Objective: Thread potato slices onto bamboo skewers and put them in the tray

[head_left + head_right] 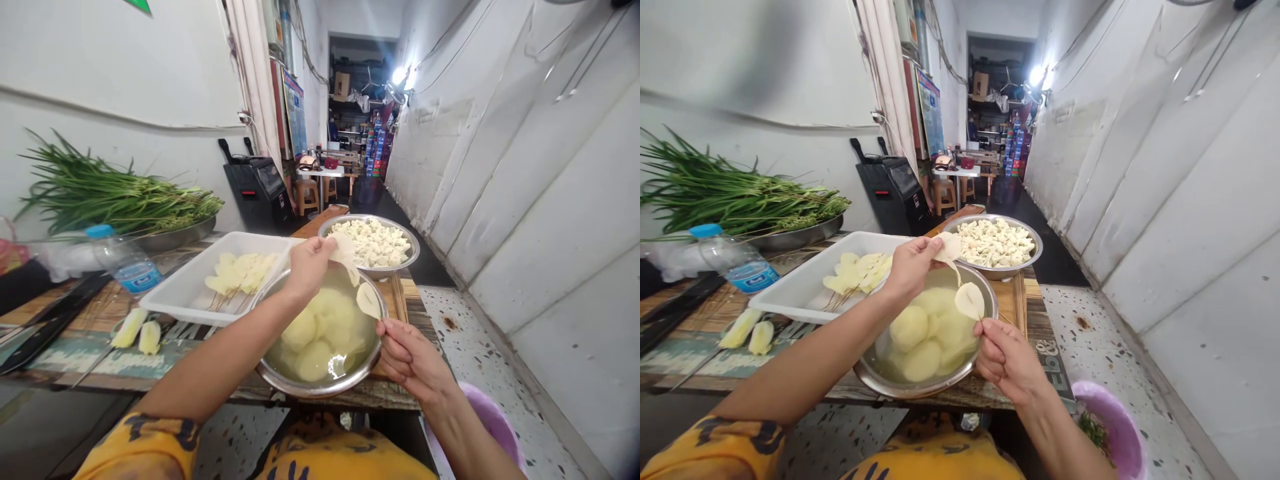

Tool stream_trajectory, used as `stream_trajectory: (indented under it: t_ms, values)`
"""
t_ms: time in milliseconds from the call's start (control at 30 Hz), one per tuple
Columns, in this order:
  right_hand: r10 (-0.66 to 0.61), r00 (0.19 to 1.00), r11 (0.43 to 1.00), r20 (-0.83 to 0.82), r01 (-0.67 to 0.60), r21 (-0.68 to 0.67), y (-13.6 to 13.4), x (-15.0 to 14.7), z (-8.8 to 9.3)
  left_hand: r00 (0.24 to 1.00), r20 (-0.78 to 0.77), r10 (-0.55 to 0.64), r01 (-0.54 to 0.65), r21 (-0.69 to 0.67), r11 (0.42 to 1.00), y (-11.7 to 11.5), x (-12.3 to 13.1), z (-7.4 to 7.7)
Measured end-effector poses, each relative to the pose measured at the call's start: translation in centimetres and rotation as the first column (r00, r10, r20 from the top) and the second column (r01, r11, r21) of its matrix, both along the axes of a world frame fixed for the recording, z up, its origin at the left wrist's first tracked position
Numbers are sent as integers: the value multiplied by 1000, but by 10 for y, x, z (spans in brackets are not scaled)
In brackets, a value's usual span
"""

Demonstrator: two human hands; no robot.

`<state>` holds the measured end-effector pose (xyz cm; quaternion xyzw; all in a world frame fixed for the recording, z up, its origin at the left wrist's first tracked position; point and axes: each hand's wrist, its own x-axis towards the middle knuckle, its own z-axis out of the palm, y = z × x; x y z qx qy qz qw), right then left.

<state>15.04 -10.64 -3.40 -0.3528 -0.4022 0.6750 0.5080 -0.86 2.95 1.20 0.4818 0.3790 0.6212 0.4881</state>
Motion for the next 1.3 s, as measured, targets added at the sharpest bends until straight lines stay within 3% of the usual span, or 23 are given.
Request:
stream_trajectory:
  t_ms: [67,133,167,200,233,267,333,400,433,500,633,700,767,900,967,1133,1233,1300]
  values:
    - [20,996,998,-86,-25,-52,1,1,1,997,55,-48,51,-55,997,1,0,2]
    - [-64,995,997,70,61,47,1,1,-3,996,67,-57,63,-78,995,1,0,2]
    - [-162,961,978,222,127,166,1,1,-6,997,63,-50,55,-82,995,2,0,2]
    - [-302,873,928,382,178,327,0,1,-10,998,56,-39,44,-85,995,2,-1,2]
    - [-458,729,846,509,181,502,0,1,-15,998,52,-30,35,-89,995,2,-1,2]
    - [-601,555,747,576,132,651,0,1,-19,998,52,-22,27,-96,995,2,-2,1]
    - [-774,248,594,583,-34,803,0,1,-27,998,60,-14,20,-108,994,2,-3,1]
    - [-827,90,540,554,-146,829,1,1,-31,998,67,-9,17,-116,993,2,-3,1]
    - [-831,73,536,552,-164,828,1,1,-31,998,69,-6,15,-121,993,2,-4,1]
    - [-801,153,564,578,-128,816,2,1,-28,996,89,-18,31,-138,990,1,-4,3]
    - [-665,420,707,618,86,702,1,2,-16,964,216,-156,201,-202,959,-6,-2,9]
    - [-659,457,722,598,161,672,0,4,-14,942,219,-252,302,-237,923,-13,1,10]
    - [-687,446,699,574,189,690,0,5,-15,927,195,-320,363,-257,895,-18,3,9]
    - [-711,419,671,565,160,724,0,5,-20,908,239,-344,399,-244,884,-22,9,2]
    - [-665,466,710,583,154,687,1,4,-22,895,272,-353,420,-250,873,-21,9,0]
    - [-448,721,863,528,194,467,4,1,-20,869,322,-375,463,-263,847,-18,7,0]
    - [-410,771,887,486,214,409,5,2,-19,838,324,-440,524,-250,814,-21,6,0]
    - [-418,782,887,463,241,394,6,2,-19,803,287,-521,591,-279,757,-25,7,-1]
